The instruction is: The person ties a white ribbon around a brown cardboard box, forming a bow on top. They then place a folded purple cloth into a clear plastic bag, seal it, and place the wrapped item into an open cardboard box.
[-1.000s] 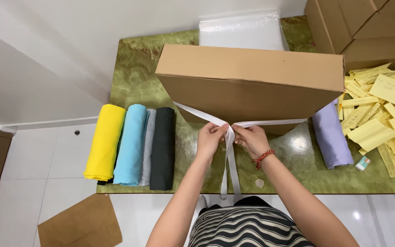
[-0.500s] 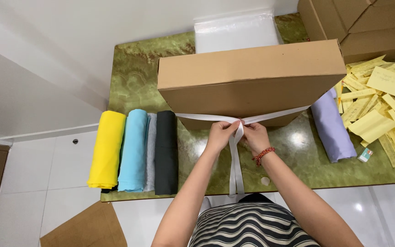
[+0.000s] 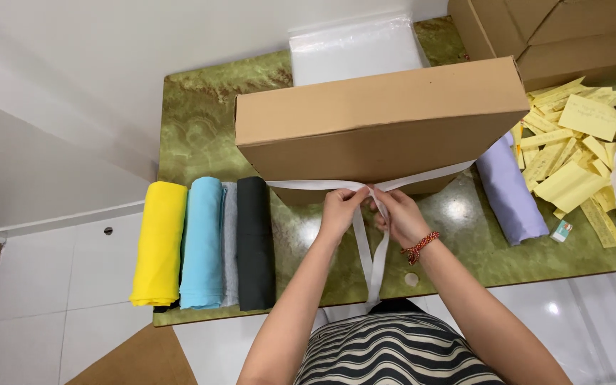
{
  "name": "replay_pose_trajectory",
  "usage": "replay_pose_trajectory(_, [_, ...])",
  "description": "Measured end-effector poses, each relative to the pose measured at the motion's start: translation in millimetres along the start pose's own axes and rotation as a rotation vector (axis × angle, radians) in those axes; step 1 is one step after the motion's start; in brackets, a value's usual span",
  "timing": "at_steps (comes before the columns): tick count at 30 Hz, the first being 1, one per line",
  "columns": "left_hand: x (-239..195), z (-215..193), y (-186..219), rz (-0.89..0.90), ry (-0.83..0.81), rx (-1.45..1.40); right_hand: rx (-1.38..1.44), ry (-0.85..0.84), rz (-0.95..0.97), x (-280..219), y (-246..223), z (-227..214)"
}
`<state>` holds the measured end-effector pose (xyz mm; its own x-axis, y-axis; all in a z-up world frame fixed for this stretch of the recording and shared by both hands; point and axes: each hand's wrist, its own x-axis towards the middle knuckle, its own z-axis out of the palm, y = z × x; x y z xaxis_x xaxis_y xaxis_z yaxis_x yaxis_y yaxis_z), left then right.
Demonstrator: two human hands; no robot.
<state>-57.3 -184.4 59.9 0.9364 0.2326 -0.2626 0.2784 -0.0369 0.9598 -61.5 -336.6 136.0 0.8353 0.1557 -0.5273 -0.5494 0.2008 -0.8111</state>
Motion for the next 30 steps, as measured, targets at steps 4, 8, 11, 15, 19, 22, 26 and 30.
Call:
replay_pose_trajectory(4, [-20.9, 4.6, 33.7, 0.012, -0.020, -0.105, -0.164, -0.020, -0.048, -9.6, -8.0, -1.9])
replay_pose_trajectory(8, [-28.1, 2.2, 39.6, -0.035, -0.057, -0.272, -0.431, 0.050, -0.188, 11.6, 12.4, -23.9])
replay_pose_trajectory(11, [-25.9, 1.7, 37.5, -0.088, -0.050, -0.358, -0.614, 0.088, -0.254, 16.0, 16.9, -30.9])
replay_pose_trajectory(15, [-23.2, 2.5, 39.4, -0.127, -0.039, -0.393, -0.871, 0.170, -0.357, 4.7, 10.6, -26.0])
replay_pose_trajectory(19, [-11.8, 7.0, 15.6, -0.143, -0.040, -0.379, -0.942, 0.184, -0.418, -12.3, -3.6, -16.5])
replay_pose_trajectory(22, [-11.7, 5.8, 13.0, -0.151, -0.041, -0.396, -0.966, 0.175, -0.490, -8.4, -5.8, -17.9])
replay_pose_trajectory(26, [-24.0, -0.9, 33.0, -0.154, -0.068, -0.391, -0.663, 0.081, -0.338, 17.0, 13.3, -29.0])
replay_pose_trajectory(30, [-25.6, -2.5, 33.5, -0.134, -0.102, -0.337, -0.566, 0.029, -0.301, 39.6, 28.3, -41.8])
